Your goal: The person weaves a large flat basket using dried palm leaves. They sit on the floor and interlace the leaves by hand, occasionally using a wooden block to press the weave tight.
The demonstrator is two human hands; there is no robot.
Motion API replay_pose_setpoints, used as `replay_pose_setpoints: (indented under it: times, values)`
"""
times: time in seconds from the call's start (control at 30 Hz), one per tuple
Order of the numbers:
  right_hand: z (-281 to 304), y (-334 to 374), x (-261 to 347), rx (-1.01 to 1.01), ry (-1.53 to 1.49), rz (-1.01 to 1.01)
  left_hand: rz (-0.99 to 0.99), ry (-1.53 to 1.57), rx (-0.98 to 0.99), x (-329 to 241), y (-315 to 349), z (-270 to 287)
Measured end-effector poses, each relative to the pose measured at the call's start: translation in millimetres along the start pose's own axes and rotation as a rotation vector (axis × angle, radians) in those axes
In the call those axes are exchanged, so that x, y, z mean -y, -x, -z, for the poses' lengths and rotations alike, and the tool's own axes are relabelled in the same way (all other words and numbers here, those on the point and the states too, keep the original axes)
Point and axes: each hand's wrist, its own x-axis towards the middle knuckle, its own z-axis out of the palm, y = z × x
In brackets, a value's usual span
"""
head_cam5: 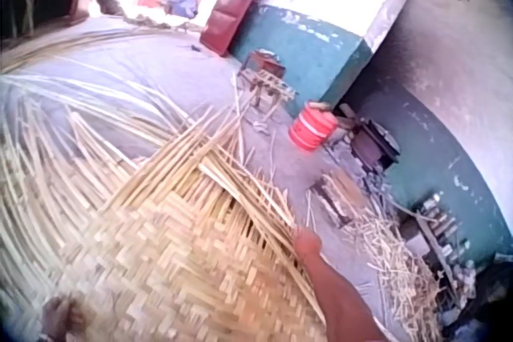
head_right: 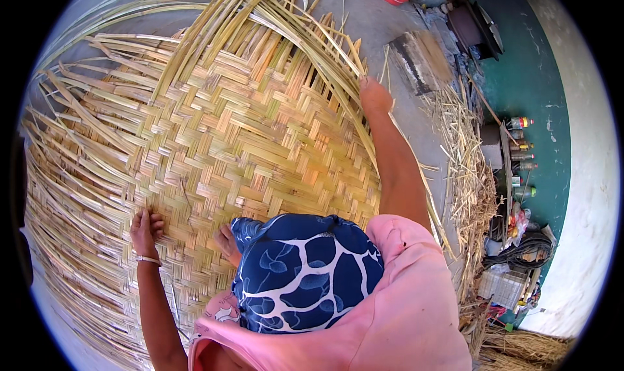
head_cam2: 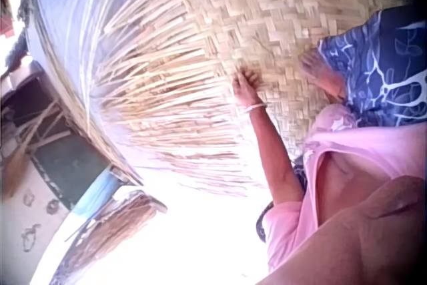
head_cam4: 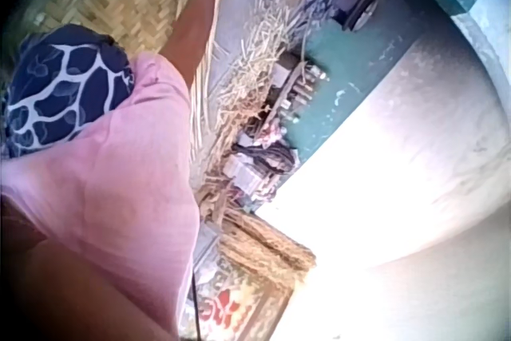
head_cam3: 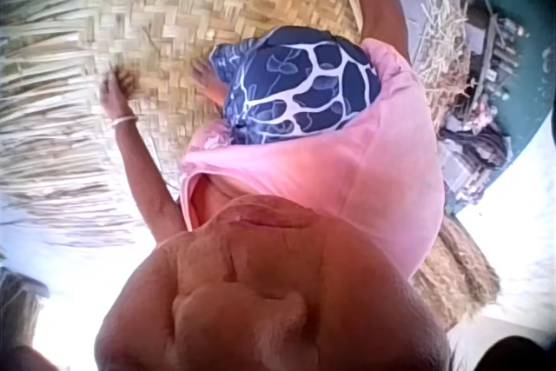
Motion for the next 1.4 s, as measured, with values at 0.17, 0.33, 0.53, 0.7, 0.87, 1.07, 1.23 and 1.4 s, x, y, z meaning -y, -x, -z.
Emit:
replay_pose_setpoints:
  times: [0.17,0.33,0.53,0.7,0.87,1.07,1.23,1.4]
  values:
    - [-13,-2,11,-0.276,0.044,0.213,-0.015,0.100,0.017,5,0,3]
    - [-20,16,40,-0.221,-0.002,0.405,-0.022,0.096,0.006,4,2,2]
    - [-33,12,39,-0.130,-0.156,0.259,-0.001,0.087,-0.008,4,2,1]
    - [-10,27,58,0.070,-0.424,0.208,0.015,0.105,-0.007,3,1,0]
    - [30,102,146,0.297,-0.620,0.347,0.029,0.082,0.013,-1,0,5]
    - [24,246,232,0.630,-0.744,1.058,-0.018,0.052,0.250,-80,31,-60]
    - [33,336,249,1.063,-0.371,1.533,-0.028,-0.070,0.473,-141,30,-83]
    - [102,355,264,1.287,0.057,1.485,-0.634,-0.643,0.150,-147,38,-51]
